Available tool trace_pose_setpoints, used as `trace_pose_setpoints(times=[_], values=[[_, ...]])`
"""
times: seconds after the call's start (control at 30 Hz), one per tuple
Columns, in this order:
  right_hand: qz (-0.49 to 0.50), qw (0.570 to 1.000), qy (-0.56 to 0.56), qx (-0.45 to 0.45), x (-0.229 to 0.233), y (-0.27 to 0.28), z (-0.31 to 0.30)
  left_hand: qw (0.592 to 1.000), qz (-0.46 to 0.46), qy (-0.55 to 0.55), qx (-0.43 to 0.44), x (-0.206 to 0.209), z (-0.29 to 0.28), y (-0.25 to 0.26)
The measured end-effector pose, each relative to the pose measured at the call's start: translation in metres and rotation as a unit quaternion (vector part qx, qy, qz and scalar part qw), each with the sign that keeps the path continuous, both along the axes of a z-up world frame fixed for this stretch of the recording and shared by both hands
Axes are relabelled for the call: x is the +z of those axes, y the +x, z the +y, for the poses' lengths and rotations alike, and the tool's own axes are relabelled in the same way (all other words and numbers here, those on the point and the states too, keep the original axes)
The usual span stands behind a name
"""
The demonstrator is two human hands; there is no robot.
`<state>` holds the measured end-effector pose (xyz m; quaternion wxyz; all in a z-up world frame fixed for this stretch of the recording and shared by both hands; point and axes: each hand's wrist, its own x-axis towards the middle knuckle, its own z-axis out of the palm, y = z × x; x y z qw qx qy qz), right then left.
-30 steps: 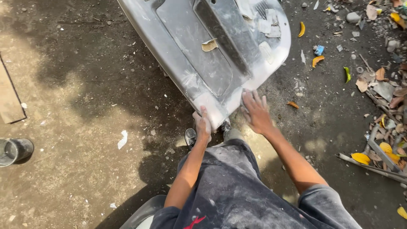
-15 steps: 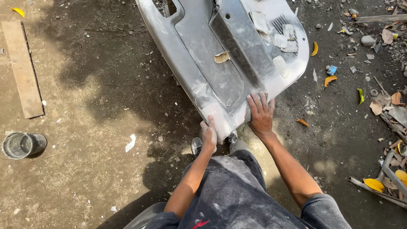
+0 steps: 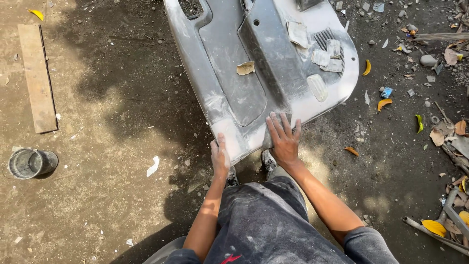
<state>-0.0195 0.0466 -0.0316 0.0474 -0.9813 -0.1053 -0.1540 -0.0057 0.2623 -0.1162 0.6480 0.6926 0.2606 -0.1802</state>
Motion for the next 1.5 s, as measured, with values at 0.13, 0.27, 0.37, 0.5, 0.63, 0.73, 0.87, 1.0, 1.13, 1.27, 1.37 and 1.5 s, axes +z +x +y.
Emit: trace_pose_setpoints(times=[0.13,0.27,0.37,0.5,0.63,0.73,0.87,1.0,1.13,1.27,1.37,1.5], values=[[-0.002,1.000,-0.029,-0.009,-0.025,0.001,-0.001,1.000,0.012,0.009,-0.002,-0.037,-0.004,0.005],[-0.026,0.999,0.017,0.007,-0.044,0.004,-0.010,1.000,-0.023,-0.004,0.017,-0.062,-0.011,0.005],[0.011,0.985,-0.170,0.039,-0.029,-0.009,-0.012,0.998,-0.029,-0.049,0.036,-0.022,-0.009,0.006],[0.121,0.991,-0.028,0.042,0.046,0.015,-0.036,0.995,-0.039,-0.065,0.059,-0.037,-0.014,0.007],[0.039,0.997,0.061,0.004,-0.014,-0.021,0.023,0.994,-0.044,-0.061,0.074,-0.016,-0.015,0.008],[0.076,0.986,-0.059,0.134,0.025,-0.023,0.019,0.995,-0.018,-0.061,0.073,-0.020,-0.011,0.002],[0.070,0.987,-0.145,-0.020,0.007,-0.014,0.021,0.996,-0.044,-0.031,0.066,-0.025,-0.016,0.008],[0.033,0.988,-0.043,0.148,-0.019,-0.050,0.051,0.995,-0.029,-0.061,0.073,-0.018,-0.012,0.005],[0.050,0.970,-0.237,0.018,0.010,-0.005,0.001,0.997,-0.032,-0.041,0.053,-0.005,-0.013,0.005],[0.090,0.994,-0.068,0.005,-0.007,-0.046,0.059,0.997,-0.024,-0.046,0.065,-0.010,-0.017,0.007],[0.097,0.990,-0.098,0.044,-0.014,-0.032,0.021,0.996,-0.028,-0.054,0.065,-0.025,-0.014,0.003],[0.140,0.890,-0.420,-0.111,0.015,-0.018,0.022,0.998,-0.039,-0.025,0.048,-0.009,-0.014,0.004]])
